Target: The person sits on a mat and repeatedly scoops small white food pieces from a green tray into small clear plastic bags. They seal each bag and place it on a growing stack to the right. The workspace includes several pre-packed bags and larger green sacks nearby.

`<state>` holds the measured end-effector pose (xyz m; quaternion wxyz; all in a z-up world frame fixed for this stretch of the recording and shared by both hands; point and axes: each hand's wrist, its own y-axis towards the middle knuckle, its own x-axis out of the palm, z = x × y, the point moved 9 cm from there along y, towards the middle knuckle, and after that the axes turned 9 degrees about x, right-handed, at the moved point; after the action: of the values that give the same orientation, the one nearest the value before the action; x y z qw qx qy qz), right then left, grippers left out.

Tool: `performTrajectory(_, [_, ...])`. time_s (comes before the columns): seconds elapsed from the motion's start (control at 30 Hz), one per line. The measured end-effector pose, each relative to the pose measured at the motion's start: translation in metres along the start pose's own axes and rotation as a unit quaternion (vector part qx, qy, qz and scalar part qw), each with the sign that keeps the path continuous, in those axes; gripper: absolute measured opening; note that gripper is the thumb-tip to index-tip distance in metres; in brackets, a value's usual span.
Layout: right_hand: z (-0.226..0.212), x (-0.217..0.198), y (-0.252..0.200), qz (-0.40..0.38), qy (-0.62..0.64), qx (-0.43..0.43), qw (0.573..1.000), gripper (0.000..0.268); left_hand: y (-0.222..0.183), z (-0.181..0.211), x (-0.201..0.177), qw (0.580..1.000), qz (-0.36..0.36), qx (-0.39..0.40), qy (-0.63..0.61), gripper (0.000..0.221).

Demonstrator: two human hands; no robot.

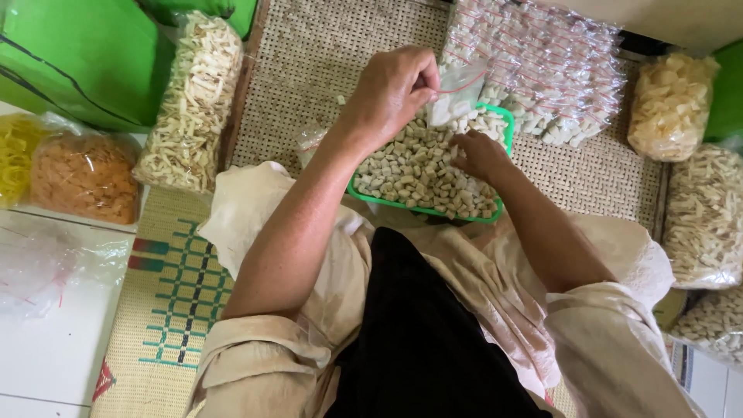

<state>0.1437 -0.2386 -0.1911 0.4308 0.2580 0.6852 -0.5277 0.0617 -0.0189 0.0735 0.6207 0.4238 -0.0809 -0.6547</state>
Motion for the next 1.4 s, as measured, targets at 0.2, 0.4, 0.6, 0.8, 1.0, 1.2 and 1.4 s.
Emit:
performTrajectory(0.2, [-0.013,-0.003,-0.008,0.002,0.009,-0.001,1.0,0.034,-0.002,-0.007,-0.001,1.0,-0.001,-0.015,0.004,0.023])
performTrajectory(0.4, [-0.016,-0.006,-0.009,0.008,-0.032,0.017,0.999,0.045,0.0,-0.003,0.0,1.0,-0.011,-0.026,-0.006,0.021])
performTrajectory(0.6, [-0.011,-0.002,-0.003,0.03,-0.003,0.02,0.999,0.028,-0.004,-0.016,0.007,0.999,-0.02,-0.043,0.003,0.021])
performTrajectory(0.8, [-0.014,0.0,0.001,0.049,0.002,0.014,0.999,0.03,-0.01,-0.021,0.009,0.998,-0.034,-0.061,0.001,0.021])
performTrajectory(1.0, [-0.005,-0.056,0.007,0.147,0.178,-0.022,0.973,0.026,-0.01,-0.027,0.011,0.996,-0.042,-0.074,0.015,0.019])
performTrajectory(1.2, [-0.044,-0.204,-0.12,0.242,0.566,-0.181,0.767,0.02,-0.012,-0.04,0.021,0.995,-0.068,-0.07,0.024,0.018])
performTrajectory(1.4, [-0.064,-0.219,-0.156,0.263,0.507,-0.266,0.777,0.021,-0.016,-0.031,0.029,0.993,-0.09,-0.068,0.022,0.017])
